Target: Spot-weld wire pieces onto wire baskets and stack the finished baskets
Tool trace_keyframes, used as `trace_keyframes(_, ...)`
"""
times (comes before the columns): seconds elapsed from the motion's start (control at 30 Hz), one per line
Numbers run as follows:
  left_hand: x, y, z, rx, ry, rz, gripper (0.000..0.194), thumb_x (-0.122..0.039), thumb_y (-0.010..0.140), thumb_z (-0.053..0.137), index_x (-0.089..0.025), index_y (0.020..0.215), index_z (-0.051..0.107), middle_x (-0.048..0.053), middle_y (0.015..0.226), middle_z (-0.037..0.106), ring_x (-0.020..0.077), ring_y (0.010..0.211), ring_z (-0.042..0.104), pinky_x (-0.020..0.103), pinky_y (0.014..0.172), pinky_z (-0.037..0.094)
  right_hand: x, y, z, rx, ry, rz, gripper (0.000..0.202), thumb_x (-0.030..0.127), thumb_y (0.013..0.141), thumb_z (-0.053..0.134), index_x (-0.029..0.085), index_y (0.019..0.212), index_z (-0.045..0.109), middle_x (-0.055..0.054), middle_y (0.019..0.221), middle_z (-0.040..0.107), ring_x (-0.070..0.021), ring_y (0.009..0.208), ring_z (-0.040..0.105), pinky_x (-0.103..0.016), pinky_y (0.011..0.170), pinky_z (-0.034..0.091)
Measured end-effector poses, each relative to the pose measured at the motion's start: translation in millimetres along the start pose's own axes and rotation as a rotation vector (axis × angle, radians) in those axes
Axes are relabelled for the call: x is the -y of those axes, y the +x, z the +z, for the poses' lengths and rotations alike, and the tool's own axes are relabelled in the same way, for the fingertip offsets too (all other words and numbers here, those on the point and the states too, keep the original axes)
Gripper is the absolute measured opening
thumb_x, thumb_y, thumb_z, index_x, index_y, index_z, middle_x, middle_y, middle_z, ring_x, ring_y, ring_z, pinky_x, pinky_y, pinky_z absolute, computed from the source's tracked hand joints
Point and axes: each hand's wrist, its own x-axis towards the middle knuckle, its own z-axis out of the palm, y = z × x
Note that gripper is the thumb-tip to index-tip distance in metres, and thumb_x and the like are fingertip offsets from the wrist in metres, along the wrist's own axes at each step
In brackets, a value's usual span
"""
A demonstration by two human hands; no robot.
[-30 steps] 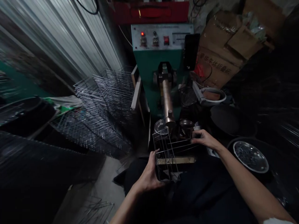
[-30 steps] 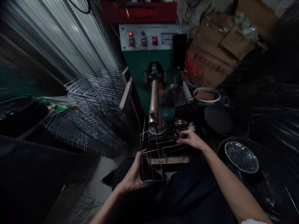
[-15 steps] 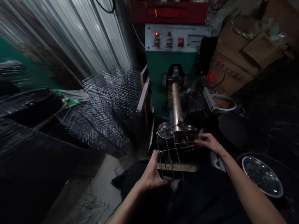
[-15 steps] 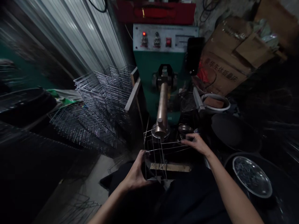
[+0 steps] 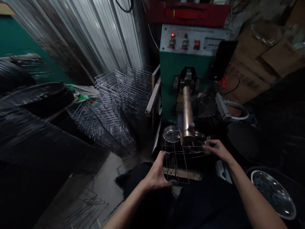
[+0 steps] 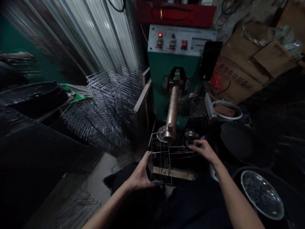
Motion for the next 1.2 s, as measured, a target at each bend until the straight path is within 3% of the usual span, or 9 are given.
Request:
trace_keyframes(0.23,6,3,-0.3,0.023,0.005,0.004,0.103,-0.035,0.053,0.094,-0.021,0.138,0.037,0.011,0.131,0.048,0.0327,0.123,0.054,0.05,0.11,0.048,-2,2,-1,0.013,0.018,-0.008,0.057,0.073,0.076,0.077,0.018,0.065,0.066,-0.001,0.063,0.057,-0.0189,0.065,0.054,-0.03,0.061,0.043)
trace_keyframes(0.43,7,4,0.1,0.02,-0.03,0.02,0.105,-0.045,0.052,0.097,-0.022,0.138,0.042,0.012,0.133,0.048,0.0355,0.125,0.054,0.054,0.111,0.048,1,2,-1,0.032,0.021,-0.028,0.051,0.064,0.083,0.075,0.019,0.065,0.063,0.0,0.064,0.053,-0.0167,0.063,0.05,-0.029,0.061,0.038)
trace_keyframes(0.6,15,1,-2.7,0.065,-0.037,-0.003,0.122,-0.043,0.048,0.098,-0.025,0.149,0.033,0.015,0.147,0.044,0.0421,0.138,0.047,0.062,0.119,0.04,-2,-17,8,-0.268,-0.117,-0.269,0.036,0.056,0.088,0.075,0.022,0.081,0.064,-0.004,0.089,0.062,-0.0233,0.086,0.059,-0.034,0.076,0.046)
trace_keyframes(0.67,15,2,-3.6,0.071,-0.055,0.016,0.116,-0.036,0.053,0.096,-0.027,0.149,0.031,0.013,0.145,0.048,0.0393,0.136,0.051,0.061,0.118,0.041,-7,-28,14,-0.337,-0.192,-0.369,0.026,0.05,0.094,0.07,0.024,0.092,0.068,-0.007,0.107,0.064,-0.027,0.103,0.06,-0.039,0.088,0.047)
trace_keyframes(0.77,14,4,-1.9,0.06,-0.085,0.035,0.101,-0.033,0.055,0.093,-0.024,0.14,0.038,0.01,0.133,0.057,0.0341,0.124,0.061,0.055,0.111,0.05,-15,-40,24,-0.338,-0.283,-0.427,0.022,0.046,0.101,0.06,0.028,0.107,0.071,-0.009,0.122,0.063,-0.0295,0.116,0.058,-0.045,0.099,0.045)
trace_keyframes(0.93,20,2,8.4,-0.039,-0.11,-0.015,0.097,-0.031,0.048,0.092,-0.019,0.133,0.046,0.011,0.13,0.058,0.0353,0.123,0.061,0.054,0.11,0.052,-17,-45,36,-0.378,-0.345,-0.43,0.032,0.051,0.102,0.056,0.024,0.09,0.071,-0.01,0.115,0.066,-0.0306,0.109,0.061,-0.047,0.094,0.046)
trace_keyframes(1.2,29,-3,17.1,-0.043,-0.137,-0.05,0.105,-0.023,0.043,0.092,-0.02,0.137,0.045,0.012,0.136,0.056,0.0361,0.126,0.06,0.057,0.114,0.049,7,-34,51,-0.407,-0.43,-0.407,0.048,0.065,0.099,0.055,0.024,0.079,0.069,-0.006,0.094,0.065,-0.03,0.099,0.061,-0.05,0.096,0.037)
